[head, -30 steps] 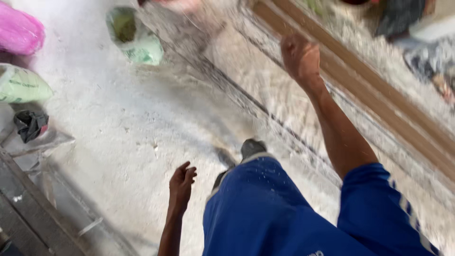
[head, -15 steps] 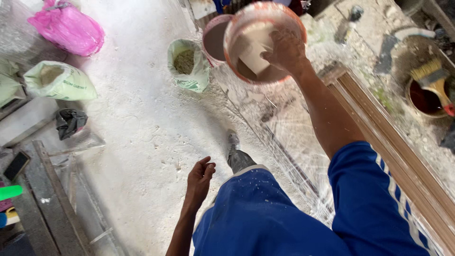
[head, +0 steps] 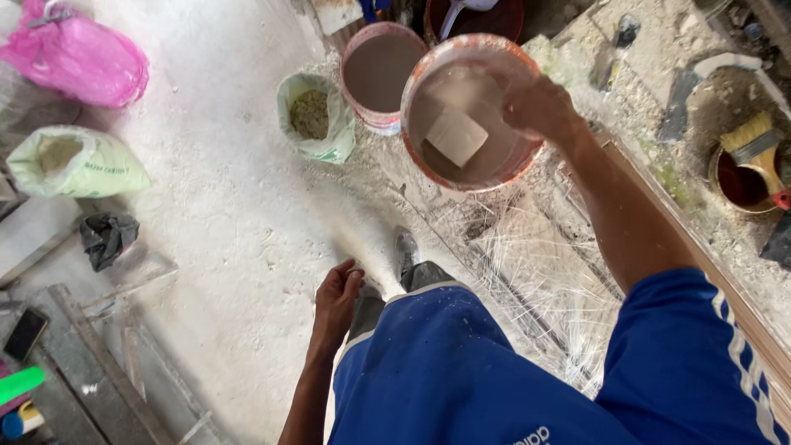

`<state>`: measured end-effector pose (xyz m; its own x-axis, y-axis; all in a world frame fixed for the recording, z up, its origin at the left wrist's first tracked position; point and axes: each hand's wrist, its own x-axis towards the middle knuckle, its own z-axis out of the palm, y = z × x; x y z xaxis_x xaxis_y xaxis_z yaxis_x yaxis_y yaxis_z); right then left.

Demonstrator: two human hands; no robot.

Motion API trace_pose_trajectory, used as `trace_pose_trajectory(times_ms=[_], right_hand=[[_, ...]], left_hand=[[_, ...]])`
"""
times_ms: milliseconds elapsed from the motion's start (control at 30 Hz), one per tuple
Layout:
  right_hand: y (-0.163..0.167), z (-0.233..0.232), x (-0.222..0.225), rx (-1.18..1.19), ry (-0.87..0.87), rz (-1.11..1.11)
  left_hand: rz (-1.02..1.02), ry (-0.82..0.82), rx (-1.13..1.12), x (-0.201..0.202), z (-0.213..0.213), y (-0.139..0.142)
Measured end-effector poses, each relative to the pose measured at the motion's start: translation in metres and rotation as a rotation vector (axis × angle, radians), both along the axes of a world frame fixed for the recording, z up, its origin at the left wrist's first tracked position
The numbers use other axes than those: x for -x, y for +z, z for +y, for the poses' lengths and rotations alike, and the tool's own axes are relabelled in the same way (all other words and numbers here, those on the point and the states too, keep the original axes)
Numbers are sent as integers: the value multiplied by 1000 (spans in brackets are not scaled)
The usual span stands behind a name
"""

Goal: The person places handfuls of white fiber strands into a long wooden mold on the workbench, then scoops cement paste from a bowl and spreads it over the fibers with a sponge. They scrape excess paste from the mold edge with a knife, mix more paste in the bowl, and wipe the bowl clean.

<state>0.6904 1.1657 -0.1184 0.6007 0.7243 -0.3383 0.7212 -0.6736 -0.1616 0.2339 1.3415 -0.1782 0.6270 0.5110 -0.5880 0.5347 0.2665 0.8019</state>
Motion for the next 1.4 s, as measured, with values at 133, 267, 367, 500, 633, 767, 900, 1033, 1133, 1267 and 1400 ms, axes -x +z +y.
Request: trace_pose_trajectory(times_ms=[133,267,367,500,633,767,900,1033,1133,1267,1400], right_hand=[[-3,-6,21,394,49,-99],[-1,-15,51,226,105,-391],[14,-45,89,-253,-151,-57],[6,-83,172,-333,-564,204],[-45,-59,212,-725,-911,430],[-60,-32,215,-657,-656,213],[-33,-73,232,-791,-562,9],[39,-155,258,-314,-469,-376],[70,-196,262,-421,-405,-683],[27,-184,250,-416,-386,-952],[-54,-147,256,-196,-309,-822]], left_hand=[[-77,-8,92,-10,5,-3],[-50,-57,90,-4,19,-1],[-43,-94,84,2,31,2],[-59,-162,89,4,36,1],[-100,-239,102,-8,30,-4],[-129,-432,7,-26,26,-3],[-126,-507,-8,-37,29,0],[-179,-509,39,-33,29,-3],[-115,-549,43,-25,25,-8],[-67,-592,37,-20,17,-11],[-123,-609,1,-24,14,-11]])
